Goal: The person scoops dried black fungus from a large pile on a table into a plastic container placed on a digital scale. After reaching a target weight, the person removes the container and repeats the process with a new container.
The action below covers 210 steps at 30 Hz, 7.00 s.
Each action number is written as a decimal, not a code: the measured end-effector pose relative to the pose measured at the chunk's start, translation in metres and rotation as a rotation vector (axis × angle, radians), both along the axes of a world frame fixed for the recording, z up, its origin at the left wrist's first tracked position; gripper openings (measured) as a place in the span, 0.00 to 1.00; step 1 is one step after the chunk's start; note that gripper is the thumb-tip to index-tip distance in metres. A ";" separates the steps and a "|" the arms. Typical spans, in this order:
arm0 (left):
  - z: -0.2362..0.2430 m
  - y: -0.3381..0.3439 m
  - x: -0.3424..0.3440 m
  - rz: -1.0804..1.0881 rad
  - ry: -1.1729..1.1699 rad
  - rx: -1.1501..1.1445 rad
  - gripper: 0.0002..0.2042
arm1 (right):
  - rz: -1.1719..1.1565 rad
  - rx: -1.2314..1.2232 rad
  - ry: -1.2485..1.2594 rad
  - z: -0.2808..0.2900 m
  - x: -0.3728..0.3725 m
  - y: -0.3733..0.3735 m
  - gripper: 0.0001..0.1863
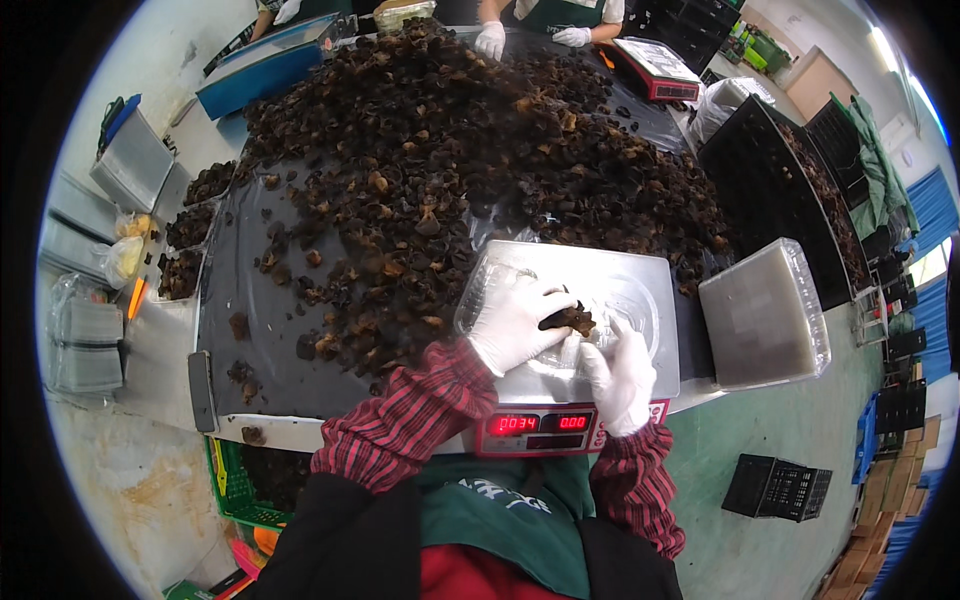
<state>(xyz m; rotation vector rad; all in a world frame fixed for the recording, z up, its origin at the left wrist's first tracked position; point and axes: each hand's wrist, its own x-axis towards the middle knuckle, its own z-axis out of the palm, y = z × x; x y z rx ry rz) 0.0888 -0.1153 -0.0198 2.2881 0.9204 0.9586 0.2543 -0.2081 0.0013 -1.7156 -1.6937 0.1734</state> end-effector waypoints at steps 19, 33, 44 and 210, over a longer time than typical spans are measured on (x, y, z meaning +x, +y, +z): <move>-0.017 -0.084 -0.106 -0.269 -0.936 -1.380 0.17 | 0.425 -0.206 -0.016 0.049 -0.073 -0.024 0.28; -0.023 -0.137 -0.283 0.588 0.397 -0.268 0.35 | -0.006 0.097 0.118 -0.003 0.002 -0.008 0.09; -0.092 -0.060 -0.220 0.347 0.517 -0.037 0.18 | -0.168 0.010 0.184 -0.011 0.038 -0.029 0.10; 0.023 -0.004 0.040 -0.016 0.290 0.439 0.09 | -0.086 0.085 -0.009 0.000 0.030 -0.003 0.14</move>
